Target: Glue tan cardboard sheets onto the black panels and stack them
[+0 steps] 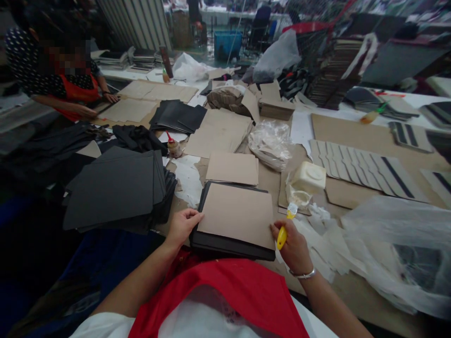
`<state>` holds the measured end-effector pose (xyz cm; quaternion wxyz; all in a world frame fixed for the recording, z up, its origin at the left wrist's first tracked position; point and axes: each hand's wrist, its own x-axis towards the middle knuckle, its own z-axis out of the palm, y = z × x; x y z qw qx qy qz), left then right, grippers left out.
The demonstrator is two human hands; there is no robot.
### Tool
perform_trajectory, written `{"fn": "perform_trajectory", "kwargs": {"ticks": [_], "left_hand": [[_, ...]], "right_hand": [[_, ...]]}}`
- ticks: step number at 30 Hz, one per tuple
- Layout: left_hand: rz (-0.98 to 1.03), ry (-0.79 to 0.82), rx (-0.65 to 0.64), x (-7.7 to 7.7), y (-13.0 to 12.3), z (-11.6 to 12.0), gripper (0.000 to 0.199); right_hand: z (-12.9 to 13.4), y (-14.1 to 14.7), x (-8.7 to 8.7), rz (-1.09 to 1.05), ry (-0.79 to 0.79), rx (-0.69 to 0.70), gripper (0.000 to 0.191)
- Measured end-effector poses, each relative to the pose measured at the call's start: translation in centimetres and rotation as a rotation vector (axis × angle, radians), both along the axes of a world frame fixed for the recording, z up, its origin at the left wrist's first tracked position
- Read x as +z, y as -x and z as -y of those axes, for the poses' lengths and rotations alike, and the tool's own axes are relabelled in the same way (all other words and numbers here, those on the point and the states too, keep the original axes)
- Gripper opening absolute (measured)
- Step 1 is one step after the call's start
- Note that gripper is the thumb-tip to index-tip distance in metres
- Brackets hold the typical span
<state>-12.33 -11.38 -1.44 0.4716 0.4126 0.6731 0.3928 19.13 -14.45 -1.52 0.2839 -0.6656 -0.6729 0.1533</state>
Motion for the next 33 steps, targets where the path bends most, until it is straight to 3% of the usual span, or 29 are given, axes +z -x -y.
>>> {"fn": "perform_trajectory", "kwargs": {"ticks": [10,22,28,33], "left_hand": [[-0.005,0.015,0.041,-0.43,0.03,0.20,0.027],[-0.173,0.046,-0.030,-0.05,0.09,0.33,0.034],[-0.227,0.068,-0.046,0.32,-0.07,0.42,0.037],[-0.196,0.048,-0.038,-0.44,0.22,0.20,0.036]], "right_hand": [[-1.02,0.44,0.43,0.024,0.027,0.044,0.016],[-1.08,0.71,0.52,-0.007,0.186,-0.010,0.009],[-1.02,0.75,0.38,0.027,0.190,-0.020,0.009],[-1.13,0.78,0.33,0.093,0.176,0.011,0.013]]}}
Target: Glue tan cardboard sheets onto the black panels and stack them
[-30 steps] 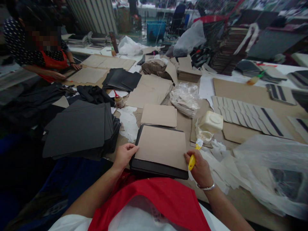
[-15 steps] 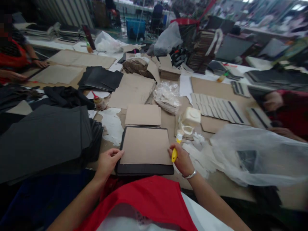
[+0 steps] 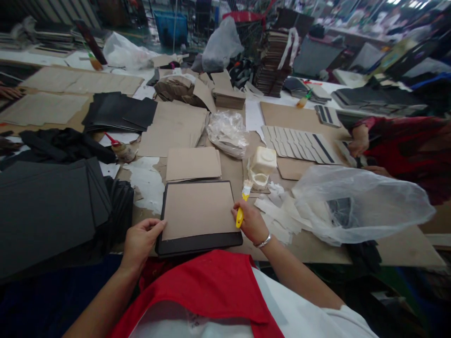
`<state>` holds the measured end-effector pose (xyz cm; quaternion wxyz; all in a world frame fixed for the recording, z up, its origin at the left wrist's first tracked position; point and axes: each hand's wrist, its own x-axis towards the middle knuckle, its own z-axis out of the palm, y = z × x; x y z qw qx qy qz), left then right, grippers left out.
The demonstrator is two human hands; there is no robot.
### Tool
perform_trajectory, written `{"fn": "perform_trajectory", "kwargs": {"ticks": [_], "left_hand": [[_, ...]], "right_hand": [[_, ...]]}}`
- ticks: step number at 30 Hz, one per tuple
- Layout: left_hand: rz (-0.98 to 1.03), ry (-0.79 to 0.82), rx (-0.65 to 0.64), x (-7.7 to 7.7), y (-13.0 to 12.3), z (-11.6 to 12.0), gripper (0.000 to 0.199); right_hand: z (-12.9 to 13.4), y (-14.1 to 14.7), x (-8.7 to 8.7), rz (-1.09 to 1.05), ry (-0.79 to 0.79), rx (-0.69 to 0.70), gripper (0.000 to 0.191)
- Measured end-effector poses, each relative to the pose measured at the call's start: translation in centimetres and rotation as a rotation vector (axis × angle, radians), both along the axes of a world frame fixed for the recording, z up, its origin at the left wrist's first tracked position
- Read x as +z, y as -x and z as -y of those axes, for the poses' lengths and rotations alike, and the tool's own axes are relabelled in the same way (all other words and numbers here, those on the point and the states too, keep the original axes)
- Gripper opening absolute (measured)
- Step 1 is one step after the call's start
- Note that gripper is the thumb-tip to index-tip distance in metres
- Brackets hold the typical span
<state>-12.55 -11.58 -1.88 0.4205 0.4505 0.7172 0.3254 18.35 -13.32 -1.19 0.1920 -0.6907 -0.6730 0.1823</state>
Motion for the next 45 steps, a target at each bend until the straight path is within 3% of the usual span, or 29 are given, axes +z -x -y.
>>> {"fn": "perform_trajectory", "kwargs": {"ticks": [6,14,20,26,37,41,45], "left_hand": [[0.052,-0.064,-0.021,-1.0,0.3,-0.5,0.031],[0.184,-0.064,0.026,-0.9,0.5,-0.7,0.029],[0.223,-0.046,-0.008,-1.0,0.8,-0.8,0.027],[0.114,-0.060,-0.064,-0.1,0.7,-0.8,0.029],[0.018,-0.006,-0.110,-0.6,0.7,-0.7,0.035],[-0.137,-0.009,-0.258,0.2,0.9,-1.0,0.036],[-0.441,-0.091,-0.430,1.4,1.7,-1.7,0.033]], "right_hand": [[-0.2,0.0,-0.1,0.106,-0.047,0.044,0.019],[-0.4,0.3,0.2,0.188,-0.065,0.087,0.022],[-0.5,0.6,0.2,0.214,-0.037,0.064,0.023],[-0.3,0.5,0.7,0.157,-0.043,0.068,0.021],[-0.1,0.2,0.2,0.162,0.004,0.058,0.014],[-0.1,0.7,0.6,0.185,0.069,0.053,0.014],[-0.4,0.9,2.0,0.305,0.136,0.026,0.016]]}}
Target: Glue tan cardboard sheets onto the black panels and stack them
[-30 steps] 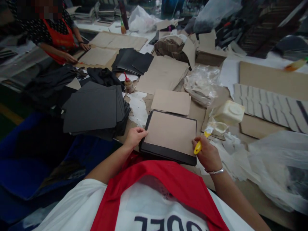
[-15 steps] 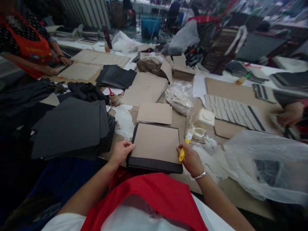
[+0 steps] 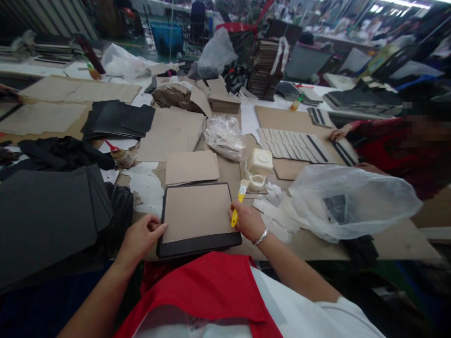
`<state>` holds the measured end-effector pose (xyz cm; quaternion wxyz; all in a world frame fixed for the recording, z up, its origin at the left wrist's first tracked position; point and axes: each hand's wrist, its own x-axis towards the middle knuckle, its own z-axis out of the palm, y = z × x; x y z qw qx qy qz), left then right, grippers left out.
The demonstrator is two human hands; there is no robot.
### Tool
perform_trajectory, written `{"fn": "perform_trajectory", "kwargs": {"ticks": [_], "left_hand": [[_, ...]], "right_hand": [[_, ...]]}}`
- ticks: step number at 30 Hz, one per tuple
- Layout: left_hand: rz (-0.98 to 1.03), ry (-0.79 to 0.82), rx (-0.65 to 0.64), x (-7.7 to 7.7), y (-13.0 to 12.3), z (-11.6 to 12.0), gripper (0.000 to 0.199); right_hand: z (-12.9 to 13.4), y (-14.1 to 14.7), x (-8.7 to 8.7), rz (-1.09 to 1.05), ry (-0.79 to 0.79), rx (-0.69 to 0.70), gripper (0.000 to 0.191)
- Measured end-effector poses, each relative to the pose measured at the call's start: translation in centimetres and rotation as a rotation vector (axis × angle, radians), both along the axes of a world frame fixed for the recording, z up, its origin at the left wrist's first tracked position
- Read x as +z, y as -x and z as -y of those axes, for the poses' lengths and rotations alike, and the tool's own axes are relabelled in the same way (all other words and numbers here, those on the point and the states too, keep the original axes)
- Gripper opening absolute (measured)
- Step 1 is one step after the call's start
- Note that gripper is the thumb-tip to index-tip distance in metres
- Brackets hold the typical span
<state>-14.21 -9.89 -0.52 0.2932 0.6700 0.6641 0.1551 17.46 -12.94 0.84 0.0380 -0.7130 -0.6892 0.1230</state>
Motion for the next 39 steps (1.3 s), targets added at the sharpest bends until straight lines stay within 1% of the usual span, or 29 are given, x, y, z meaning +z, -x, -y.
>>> {"fn": "perform_trajectory", "kwargs": {"ticks": [3,5,7,8,9,11,13,15,16,18,20,22,23,26,27,29,31,33,35,36,38,39], "left_hand": [[-0.188,-0.173,-0.090,1.0,0.8,-0.4,0.038],[-0.254,-0.314,-0.121,1.8,0.8,-0.7,0.041],[-0.251,-0.447,-0.142,2.5,-0.3,-1.2,0.041],[-0.225,-0.497,-0.164,2.7,-1.3,-1.5,0.040],[-0.193,-0.529,-0.203,2.8,-2.6,-1.9,0.040],[-0.151,-0.536,-0.306,2.4,-5.6,-2.5,0.043],[-0.189,-0.472,-0.384,1.3,-8.4,-3.0,0.049],[-0.275,-0.374,-0.444,0.0,-10.1,-3.3,0.054],[-0.313,-0.340,-0.474,-0.7,-10.4,-3.3,0.056],[-0.361,-0.319,-0.516,-1.6,-10.2,-3.4,0.062],[-0.382,-0.344,-0.503,-2.0,-9.2,-3.3,0.068],[-0.388,-0.377,-0.450,-2.0,-8.3,-3.1,0.072],[-0.386,-0.398,-0.429,-1.9,-7.8,-2.9,0.071],[-0.360,-0.491,-0.428,-1.4,-6.9,-2.0,0.058],[-0.352,-0.520,-0.443,-1.3,-6.7,-1.7,0.052],[-0.343,-0.557,-0.476,-0.9,-6.4,-1.0,0.042],[-0.342,-0.567,-0.495,-0.6,-6.2,-0.4,0.038],[-0.333,-0.578,-0.491,-0.5,-6.0,0.0,0.038],[-0.318,-0.596,-0.471,-0.5,-5.9,0.2,0.040],[-0.310,-0.602,-0.461,-0.6,-5.9,0.2,0.040],[-0.297,-0.601,-0.451,-0.8,-5.8,0.1,0.039],[-0.294,-0.595,-0.450,-0.9,-5.7,0.1,0.038]], "right_hand": [[-0.6,-1.3,1.5,0.050,-0.022,-0.039,0.028],[-1.3,-2.5,2.4,0.009,-0.102,-0.068,0.030],[-2.4,-2.9,2.9,-0.084,-0.220,-0.067,0.025],[-3.0,-2.7,3.0,-0.136,-0.273,-0.046,0.022],[-3.6,-2.2,2.8,-0.189,-0.310,-0.003,0.020],[-4.8,-0.3,1.8,-0.284,-0.334,0.139,0.019],[-5.7,1.8,0.2,-0.347,-0.314,0.320,0.021],[-6.1,3.4,-1.5,-0.366,-0.299,0.469,0.021],[-6.2,3.9,-2.2,-0.365,-0.302,0.515,0.020],[-6.3,4.3,-3.1,-0.365,-0.322,0.565,0.019],[-6.3,4.0,-3.3,-0.378,-0.331,0.585,0.018],[-6.3,3.2,-2.5,-0.382,-0.318,0.568,0.018],[-6.3,2.7,-1.8,-0.378,-0.308,0.525,0.019],[-6.2,1.5,1.3,-0.431,-0.338,0.303,0.032],[-6.3,1.4,2.5,-0.499,-0.366,0.224,0.037],[-6.8,2.0,4.6,-0.702,-0.389,0.105,0.046],[-7.7,3.8,5.9,-0.902,-0.308,0.047,0.052],[-8.9,6.4,5.9,-1.028,-0.182,0.054,0.049],[-10.2,9.0,5.0,-1.075,-0.098,0.080,0.042],[-10.7,10.0,4.3,-1.072,-0.080,0.084,0.038],[-11.4,10.7,3.0,-1.027,-0.061,0.074,0.033],[-11.5,10.4,2.4,-0.999,-0.057,0.067,0.032]]}}
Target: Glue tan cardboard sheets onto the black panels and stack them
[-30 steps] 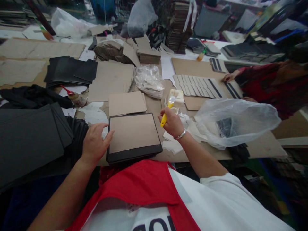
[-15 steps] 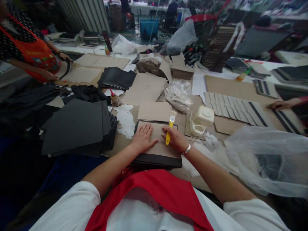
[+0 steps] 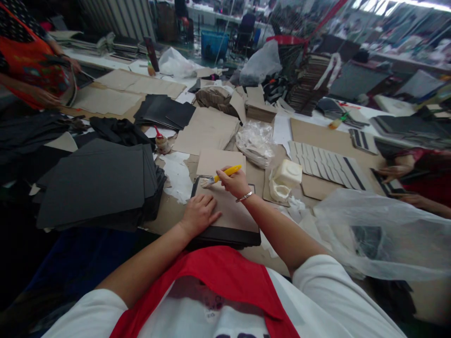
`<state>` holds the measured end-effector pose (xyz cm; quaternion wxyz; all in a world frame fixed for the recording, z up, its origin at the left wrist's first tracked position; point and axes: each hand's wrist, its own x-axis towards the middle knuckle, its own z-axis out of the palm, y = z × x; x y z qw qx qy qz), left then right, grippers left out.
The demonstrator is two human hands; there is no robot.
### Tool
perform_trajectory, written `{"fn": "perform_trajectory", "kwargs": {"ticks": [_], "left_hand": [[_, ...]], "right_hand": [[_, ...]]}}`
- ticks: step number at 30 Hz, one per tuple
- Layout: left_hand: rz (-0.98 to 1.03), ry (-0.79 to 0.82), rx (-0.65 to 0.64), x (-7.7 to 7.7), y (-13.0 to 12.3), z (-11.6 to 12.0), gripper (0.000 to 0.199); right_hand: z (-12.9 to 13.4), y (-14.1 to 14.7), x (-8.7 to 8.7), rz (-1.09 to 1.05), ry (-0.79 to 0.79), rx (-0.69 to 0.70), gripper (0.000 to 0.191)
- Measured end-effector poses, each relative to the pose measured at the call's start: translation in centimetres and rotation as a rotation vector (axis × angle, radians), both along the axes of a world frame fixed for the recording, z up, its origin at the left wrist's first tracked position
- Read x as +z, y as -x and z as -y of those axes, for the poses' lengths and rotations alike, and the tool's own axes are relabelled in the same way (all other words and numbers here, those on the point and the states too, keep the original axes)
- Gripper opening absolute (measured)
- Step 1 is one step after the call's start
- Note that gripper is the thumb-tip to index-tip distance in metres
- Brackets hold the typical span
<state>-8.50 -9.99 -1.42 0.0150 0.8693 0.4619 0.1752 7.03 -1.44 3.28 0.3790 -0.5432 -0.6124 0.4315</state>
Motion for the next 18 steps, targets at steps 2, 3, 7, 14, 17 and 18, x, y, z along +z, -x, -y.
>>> {"fn": "perform_trajectory", "kwargs": {"ticks": [2,3,7,14,17,18], "left_hand": [[-0.004,0.011,0.004,-0.1,0.1,-0.1,0.039],[-0.009,0.011,0.005,-0.1,0.1,-0.1,0.039],[-0.032,-0.011,0.002,-0.1,0.0,-0.1,0.041],[-0.045,-0.021,-0.018,-0.5,-0.1,0.0,0.040],[-0.071,-0.032,-0.016,-0.6,-0.1,0.1,0.042],[-0.075,-0.034,-0.009,-0.6,-0.1,0.1,0.043]], "right_hand": [[0.3,-2.0,-0.6,0.039,0.010,-0.021,0.032],[0.7,-3.5,-0.7,0.046,0.017,-0.051,0.032],[2.9,-10.3,-0.4,0.093,0.022,-0.248,0.032],[6.0,-13.8,1.2,0.157,-0.078,-0.315,0.036],[7.8,-14.9,2.5,0.012,-0.133,-0.362,0.045],[8.7,-15.7,2.5,-0.016,-0.138,-0.367,0.049]]}}
